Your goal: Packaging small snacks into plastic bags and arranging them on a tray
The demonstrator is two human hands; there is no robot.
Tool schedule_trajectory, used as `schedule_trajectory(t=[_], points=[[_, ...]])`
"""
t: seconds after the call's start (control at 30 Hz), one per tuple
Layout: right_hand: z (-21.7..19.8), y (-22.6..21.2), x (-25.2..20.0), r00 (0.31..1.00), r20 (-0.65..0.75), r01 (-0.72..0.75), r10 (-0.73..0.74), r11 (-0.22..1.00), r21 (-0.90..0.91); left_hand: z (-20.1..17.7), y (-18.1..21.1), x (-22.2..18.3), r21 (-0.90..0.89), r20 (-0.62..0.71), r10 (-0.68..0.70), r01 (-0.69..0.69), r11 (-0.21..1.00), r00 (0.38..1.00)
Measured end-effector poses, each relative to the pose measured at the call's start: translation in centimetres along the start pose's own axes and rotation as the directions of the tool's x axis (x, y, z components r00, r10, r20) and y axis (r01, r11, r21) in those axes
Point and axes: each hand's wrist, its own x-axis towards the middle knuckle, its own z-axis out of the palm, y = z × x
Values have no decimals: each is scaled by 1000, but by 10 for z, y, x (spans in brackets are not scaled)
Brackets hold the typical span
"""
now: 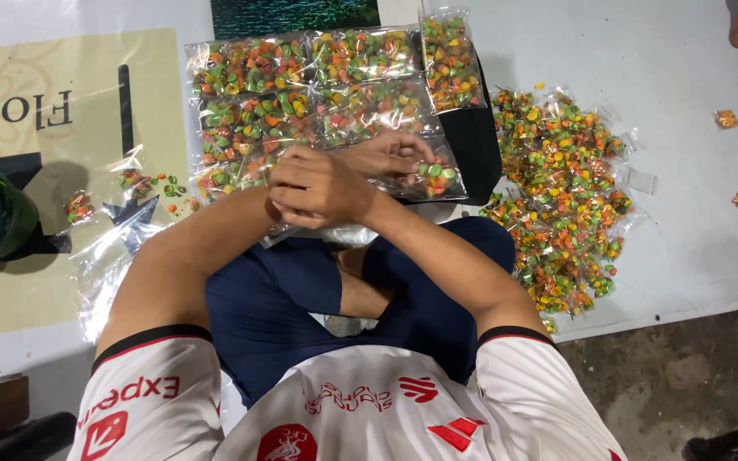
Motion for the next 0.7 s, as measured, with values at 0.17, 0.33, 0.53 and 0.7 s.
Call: schedule_trajectory(t=[0.17, 0.33, 0.53, 0.7], points=[[-4, 8, -4, 999, 16, -40, 41, 997, -63, -21, 27, -19, 376, -45, 117, -92, 922, 992], [-24, 6, -10, 978, 14, -208, 210, 974, -87, -82, -27, -26, 360, -153, 116, -54, 932, 981], [-119, -2, -84, 650, -401, -731, 646, 675, -100, -90, -51, -29, 353, -261, 215, -114, 929, 941], [-150, 14, -172, 366, -132, -805, 921, 242, -541, -48, 0, -25, 295, -329, -78, 181, 938, 941]])
